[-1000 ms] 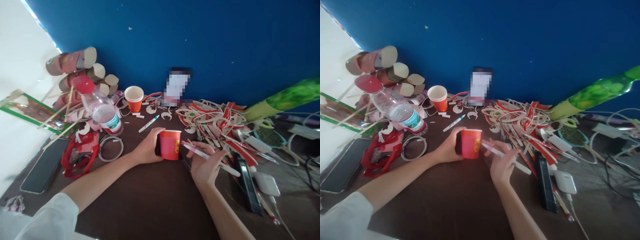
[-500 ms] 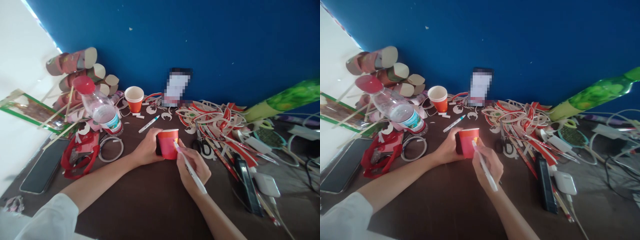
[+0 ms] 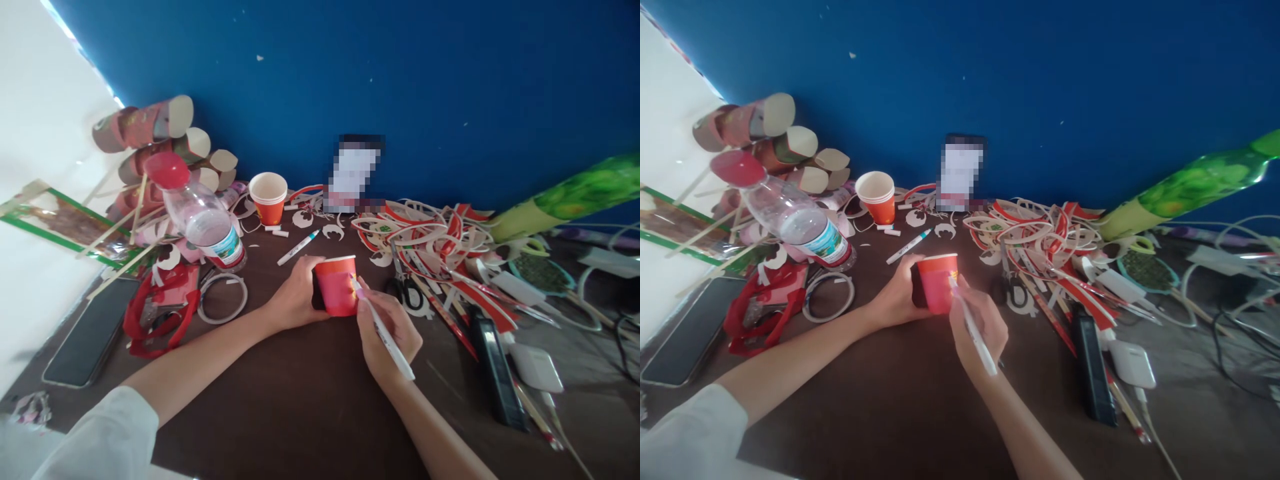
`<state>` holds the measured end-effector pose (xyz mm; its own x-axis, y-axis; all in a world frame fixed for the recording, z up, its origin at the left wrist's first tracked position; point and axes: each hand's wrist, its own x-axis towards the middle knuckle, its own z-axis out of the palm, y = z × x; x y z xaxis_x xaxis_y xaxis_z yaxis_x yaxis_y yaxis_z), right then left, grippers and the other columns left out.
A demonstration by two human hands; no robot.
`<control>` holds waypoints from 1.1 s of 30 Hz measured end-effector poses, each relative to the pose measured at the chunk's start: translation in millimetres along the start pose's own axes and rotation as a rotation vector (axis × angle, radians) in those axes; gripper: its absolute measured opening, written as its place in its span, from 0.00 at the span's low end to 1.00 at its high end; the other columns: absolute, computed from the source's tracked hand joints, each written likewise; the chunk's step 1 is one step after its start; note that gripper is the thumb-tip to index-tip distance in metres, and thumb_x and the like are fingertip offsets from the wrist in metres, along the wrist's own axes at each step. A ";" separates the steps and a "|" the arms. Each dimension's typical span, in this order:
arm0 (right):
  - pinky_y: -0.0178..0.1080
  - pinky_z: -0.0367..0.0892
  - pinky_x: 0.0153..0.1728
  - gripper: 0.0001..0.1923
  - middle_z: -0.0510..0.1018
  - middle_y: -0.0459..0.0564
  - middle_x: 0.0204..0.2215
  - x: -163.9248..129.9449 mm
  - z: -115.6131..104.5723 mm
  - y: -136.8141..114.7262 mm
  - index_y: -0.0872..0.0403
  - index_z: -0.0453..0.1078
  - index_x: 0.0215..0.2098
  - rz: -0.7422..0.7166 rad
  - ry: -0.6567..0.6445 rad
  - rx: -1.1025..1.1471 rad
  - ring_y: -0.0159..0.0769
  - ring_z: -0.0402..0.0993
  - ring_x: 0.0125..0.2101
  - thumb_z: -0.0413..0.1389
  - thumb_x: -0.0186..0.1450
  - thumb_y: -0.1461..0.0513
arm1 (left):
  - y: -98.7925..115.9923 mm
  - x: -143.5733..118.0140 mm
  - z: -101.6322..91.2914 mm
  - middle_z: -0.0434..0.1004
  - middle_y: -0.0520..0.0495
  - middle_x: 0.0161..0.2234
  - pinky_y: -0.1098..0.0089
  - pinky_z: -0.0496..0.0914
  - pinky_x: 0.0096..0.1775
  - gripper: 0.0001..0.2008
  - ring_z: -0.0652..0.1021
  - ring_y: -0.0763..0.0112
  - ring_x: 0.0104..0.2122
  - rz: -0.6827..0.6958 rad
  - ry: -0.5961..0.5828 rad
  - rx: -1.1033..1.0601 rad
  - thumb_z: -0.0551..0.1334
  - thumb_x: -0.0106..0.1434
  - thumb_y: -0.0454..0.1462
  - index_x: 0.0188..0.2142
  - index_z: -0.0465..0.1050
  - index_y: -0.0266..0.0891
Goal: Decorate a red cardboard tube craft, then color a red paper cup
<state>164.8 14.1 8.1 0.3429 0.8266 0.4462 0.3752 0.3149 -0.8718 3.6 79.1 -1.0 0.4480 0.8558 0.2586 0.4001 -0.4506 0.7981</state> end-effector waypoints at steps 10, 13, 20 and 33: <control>0.40 0.76 0.39 0.07 0.82 0.48 0.34 3.2 -0.1 0.6 0.51 0.76 0.38 0.049 0.067 -0.060 0.37 0.80 0.34 0.60 0.61 0.62 | -0.8 -0.2 0.1 0.61 0.35 0.54 0.43 0.64 0.56 0.47 0.67 0.45 0.57 0.013 0.000 -0.003 0.74 0.45 0.43 0.58 0.50 0.40; 0.40 0.77 0.39 0.08 0.82 0.49 0.37 0.5 -0.4 -0.9 0.50 0.76 0.39 0.026 0.050 -0.018 0.38 0.81 0.36 0.60 0.60 0.63 | -1.2 -0.2 0.0 0.61 0.35 0.55 0.43 0.63 0.56 0.48 0.66 0.44 0.57 0.014 -0.002 -0.020 0.75 0.44 0.43 0.58 0.49 0.41; 0.42 0.76 0.42 0.09 0.82 0.51 0.38 -4.5 -1.6 0.5 0.50 0.75 0.40 -0.060 -0.046 -0.063 0.43 0.80 0.41 0.60 0.60 0.64 | -2.0 -0.9 0.2 0.62 0.35 0.54 0.43 0.63 0.56 0.47 0.66 0.44 0.57 0.037 0.006 -0.008 0.74 0.45 0.44 0.57 0.49 0.40; 0.44 0.75 0.45 0.08 0.81 0.51 0.38 -4.7 0.0 -1.6 0.50 0.75 0.40 -0.013 -0.054 -0.040 0.44 0.79 0.44 0.60 0.61 0.63 | -2.1 -0.9 0.7 0.61 0.34 0.54 0.44 0.64 0.56 0.48 0.67 0.45 0.56 0.045 0.009 0.037 0.75 0.44 0.44 0.58 0.49 0.39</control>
<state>162.5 9.7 7.4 0.2915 0.8467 0.4452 0.4136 0.3081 -0.8567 3.0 79.1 -3.3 0.4587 0.8369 0.2985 0.4089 -0.4971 0.7653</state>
